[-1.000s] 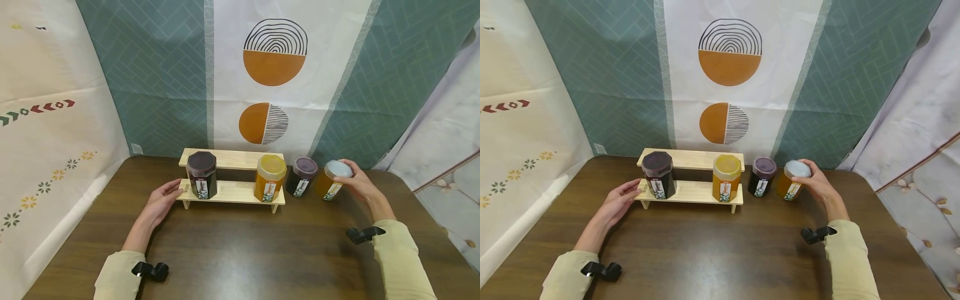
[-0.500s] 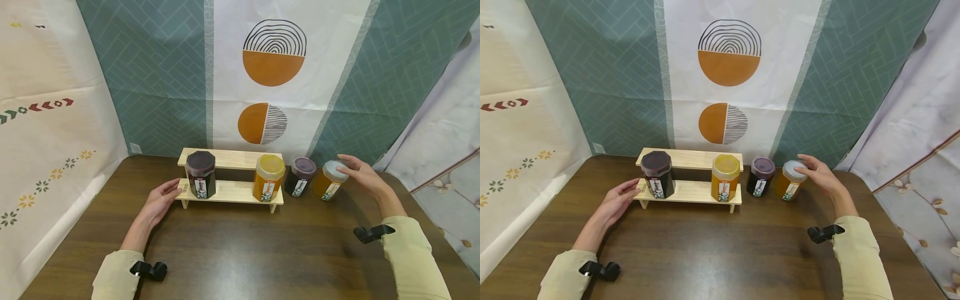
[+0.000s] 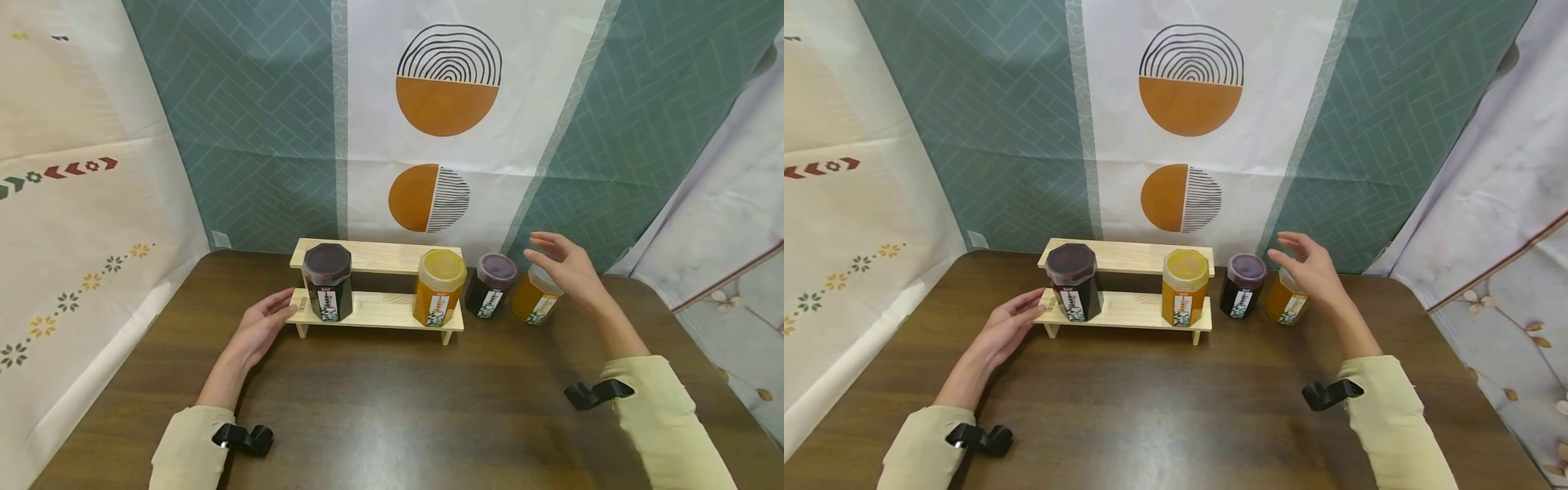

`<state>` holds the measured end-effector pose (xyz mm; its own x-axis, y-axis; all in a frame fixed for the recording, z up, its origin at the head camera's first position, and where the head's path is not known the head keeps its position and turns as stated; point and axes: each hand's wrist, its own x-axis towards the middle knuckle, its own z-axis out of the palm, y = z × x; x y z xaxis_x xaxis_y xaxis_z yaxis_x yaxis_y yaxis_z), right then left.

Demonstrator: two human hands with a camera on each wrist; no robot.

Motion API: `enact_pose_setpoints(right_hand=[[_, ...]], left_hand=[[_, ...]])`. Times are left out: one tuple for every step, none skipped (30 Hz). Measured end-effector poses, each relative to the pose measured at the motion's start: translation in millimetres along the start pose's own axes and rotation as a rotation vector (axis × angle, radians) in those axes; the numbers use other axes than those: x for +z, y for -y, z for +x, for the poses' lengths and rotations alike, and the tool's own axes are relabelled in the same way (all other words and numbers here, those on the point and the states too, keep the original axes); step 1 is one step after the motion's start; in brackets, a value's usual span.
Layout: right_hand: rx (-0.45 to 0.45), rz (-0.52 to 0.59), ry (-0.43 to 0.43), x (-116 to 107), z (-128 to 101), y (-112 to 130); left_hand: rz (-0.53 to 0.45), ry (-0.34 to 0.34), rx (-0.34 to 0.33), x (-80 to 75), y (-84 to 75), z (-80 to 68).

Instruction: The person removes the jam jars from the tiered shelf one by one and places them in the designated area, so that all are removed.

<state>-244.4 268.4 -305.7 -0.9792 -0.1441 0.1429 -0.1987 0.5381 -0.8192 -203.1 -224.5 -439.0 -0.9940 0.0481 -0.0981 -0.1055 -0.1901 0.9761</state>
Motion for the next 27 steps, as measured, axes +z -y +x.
enact_pose_setpoints(right_hand=[[-0.017,0.016,0.022,5,0,3],[-0.036,0.029,0.041,10,0,6],[-0.048,0.058,0.064,15,0,8],[-0.06,0.079,0.086,21,0,10],[-0.075,0.1,0.111,26,0,12],[-0.084,0.131,0.135,32,0,13],[-0.09,0.161,0.158,38,0,15],[-0.094,0.19,0.183,44,1,16],[-0.097,0.213,0.207,49,1,17],[-0.106,0.229,0.231,54,2,17],[-0.112,0.258,0.253,59,3,18],[-0.117,0.286,0.274,64,4,19],[-0.121,0.311,0.293,69,6,19],[-0.124,0.336,0.311,73,7,20],[-0.127,0.363,0.328,77,8,21],[-0.13,0.39,0.343,81,9,23],[-0.129,0.416,0.356,85,9,24],[-0.133,0.435,0.369,88,10,25],[-0.133,0.447,0.378,92,11,27],[-0.131,0.452,0.383,95,11,29],[-0.128,0.453,0.387,97,12,30],[-0.123,0.451,0.385,100,12,31],[-0.115,0.445,0.38,102,13,32],[-0.106,0.433,0.372,104,14,33],[-0.093,0.423,0.361,106,15,34],[-0.082,0.412,0.35,107,15,34],[-0.072,0.406,0.341,108,16,34]], left_hand=[[0.001,0.001,0.002,0.2,-0.3,-0.1],[-0.001,0.003,0.007,0.3,-0.5,-0.1],[-0.004,0.006,0.011,0.4,-0.5,-0.1],[-0.005,0.007,0.016,0.3,-0.4,-0.1],[-0.009,0.007,0.02,0.2,-0.3,0.0],[-0.012,0.008,0.023,0.3,-0.3,-0.1],[-0.01,0.013,0.027,0.2,-0.2,-0.2],[-0.011,0.013,0.027,0.2,-0.2,-0.2],[-0.012,0.011,0.025,0.1,-0.2,-0.3],[-0.011,0.007,0.022,0.1,-0.1,-0.2],[-0.014,0.004,0.019,0.2,-0.2,-0.2],[-0.013,0.003,0.017,0.3,-0.2,-0.2],[-0.013,0.003,0.017,0.4,-0.2,-0.1],[-0.017,0.0,0.014,0.8,-0.3,0.1],[-0.015,0.001,0.015,1.0,-0.3,0.3],[-0.013,0.003,0.016,1.2,-0.3,0.5],[-0.011,0.007,0.017,1.7,-0.4,0.4],[-0.007,0.01,0.019,1.9,-0.4,0.5],[-0.004,0.011,0.019,2.1,-0.4,0.6],[0.0,0.011,0.019,2.3,-0.4,0.5],[0.004,0.009,0.018,2.2,-0.3,0.5],[0.007,0.006,0.017,2.0,-0.1,0.6],[0.007,0.001,0.015,2.0,-0.2,0.4],[0.008,-0.002,0.013,1.6,0.0,0.3],[0.01,-0.004,0.011,1.2,0.1,0.3],[0.011,-0.004,0.01,0.8,0.2,0.1],[0.01,-0.004,0.01,0.6,0.3,0.0]])
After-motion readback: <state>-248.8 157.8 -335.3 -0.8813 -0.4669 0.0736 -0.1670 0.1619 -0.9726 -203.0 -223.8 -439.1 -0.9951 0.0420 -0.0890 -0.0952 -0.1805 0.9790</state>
